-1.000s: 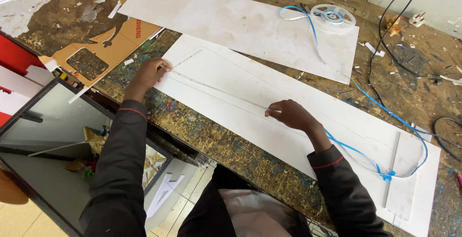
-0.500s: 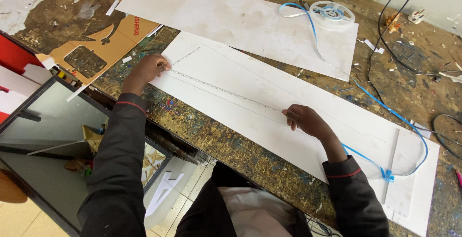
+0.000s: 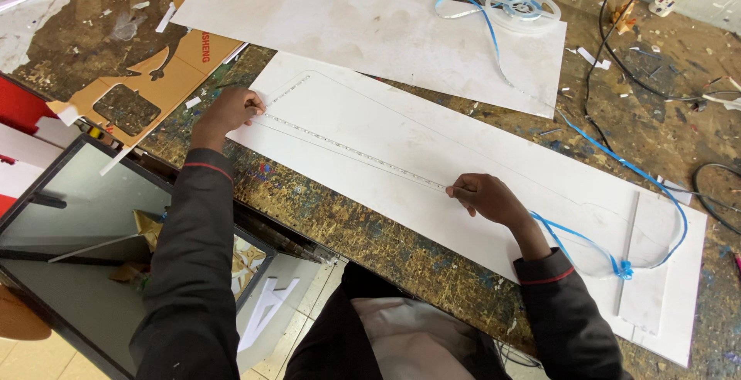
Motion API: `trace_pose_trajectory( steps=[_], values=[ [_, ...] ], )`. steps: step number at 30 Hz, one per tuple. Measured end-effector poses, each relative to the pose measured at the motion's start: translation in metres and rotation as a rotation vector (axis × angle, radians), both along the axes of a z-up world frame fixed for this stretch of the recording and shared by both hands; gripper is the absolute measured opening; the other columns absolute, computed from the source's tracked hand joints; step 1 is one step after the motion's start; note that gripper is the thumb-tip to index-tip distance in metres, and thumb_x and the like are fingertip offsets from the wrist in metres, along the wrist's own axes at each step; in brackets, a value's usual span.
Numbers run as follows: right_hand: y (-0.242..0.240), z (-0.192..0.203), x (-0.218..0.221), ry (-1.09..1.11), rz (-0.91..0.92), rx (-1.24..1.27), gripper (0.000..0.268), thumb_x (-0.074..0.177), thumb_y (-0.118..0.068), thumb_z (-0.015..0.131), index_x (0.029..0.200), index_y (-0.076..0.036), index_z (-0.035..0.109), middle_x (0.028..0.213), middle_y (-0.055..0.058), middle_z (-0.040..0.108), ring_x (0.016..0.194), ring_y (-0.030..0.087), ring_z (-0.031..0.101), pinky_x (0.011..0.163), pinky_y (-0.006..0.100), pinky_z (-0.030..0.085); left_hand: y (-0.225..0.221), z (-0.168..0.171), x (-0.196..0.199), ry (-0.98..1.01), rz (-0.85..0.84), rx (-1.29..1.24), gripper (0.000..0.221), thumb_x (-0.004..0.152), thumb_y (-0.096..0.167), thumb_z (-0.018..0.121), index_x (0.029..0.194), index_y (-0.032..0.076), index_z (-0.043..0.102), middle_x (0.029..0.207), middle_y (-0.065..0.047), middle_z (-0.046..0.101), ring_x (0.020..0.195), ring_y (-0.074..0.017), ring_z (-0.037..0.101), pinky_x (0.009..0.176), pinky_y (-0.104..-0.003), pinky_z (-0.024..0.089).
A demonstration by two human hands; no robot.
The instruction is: The person measures an LED strip against a white board, aligning the strip along a marked outline and holding it in place by hand to verify the length.
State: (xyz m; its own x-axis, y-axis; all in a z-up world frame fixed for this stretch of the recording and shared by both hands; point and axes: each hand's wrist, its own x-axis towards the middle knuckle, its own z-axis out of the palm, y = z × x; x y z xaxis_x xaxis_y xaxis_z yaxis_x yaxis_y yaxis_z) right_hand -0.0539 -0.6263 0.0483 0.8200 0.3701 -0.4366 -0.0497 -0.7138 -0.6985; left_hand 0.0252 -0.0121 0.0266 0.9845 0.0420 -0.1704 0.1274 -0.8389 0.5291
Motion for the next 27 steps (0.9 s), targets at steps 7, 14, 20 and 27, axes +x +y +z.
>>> trace_pose_trajectory(
  steps=[7,14,20,27],
  values=[
    [-0.002,-0.002,-0.001,-0.001,-0.003,-0.012,0.024,0.112,-0.026,0.068,0.112,-0.007,0.082,0.076,0.007,0.072,0.070,0.021,0.074,0.074,0.040,0.054,0.008,0.002,-0.001,-0.046,0.022,-0.188,0.030,0.104,-0.007,0.078,0.134,-0.008,0.073,0.110,-0.031,0.079,0.093,-0.0331,0.081,0.075,-0.040,0.070],
    [-0.002,-0.003,0.000,0.015,0.007,-0.028,0.023,0.110,-0.029,0.070,0.107,-0.010,0.082,0.074,0.005,0.073,0.068,0.021,0.073,0.073,0.040,0.052,0.002,0.016,-0.007,-0.026,-0.044,-0.086,0.016,0.110,-0.001,0.075,0.123,-0.006,0.083,0.101,-0.031,0.080,0.083,-0.0313,0.081,0.074,-0.041,0.069],
    [-0.002,-0.004,0.003,0.007,-0.009,-0.015,0.022,0.110,-0.029,0.071,0.107,-0.010,0.082,0.073,0.005,0.072,0.066,0.021,0.073,0.072,0.040,0.052,0.007,0.014,0.006,0.069,-0.018,-0.019,0.019,0.111,0.006,0.077,0.127,-0.002,0.085,0.102,-0.028,0.082,0.083,-0.0284,0.082,0.078,-0.041,0.067],
    [-0.001,0.010,0.003,0.049,-0.010,0.010,0.022,0.109,-0.025,0.070,0.108,-0.007,0.081,0.074,0.007,0.070,0.066,0.022,0.072,0.074,0.041,0.054,0.000,0.019,0.027,0.214,0.001,0.139,0.023,0.104,0.008,0.084,0.127,0.005,0.089,0.103,-0.019,0.088,0.087,-0.0257,0.086,0.085,-0.040,0.066]
  ],
)
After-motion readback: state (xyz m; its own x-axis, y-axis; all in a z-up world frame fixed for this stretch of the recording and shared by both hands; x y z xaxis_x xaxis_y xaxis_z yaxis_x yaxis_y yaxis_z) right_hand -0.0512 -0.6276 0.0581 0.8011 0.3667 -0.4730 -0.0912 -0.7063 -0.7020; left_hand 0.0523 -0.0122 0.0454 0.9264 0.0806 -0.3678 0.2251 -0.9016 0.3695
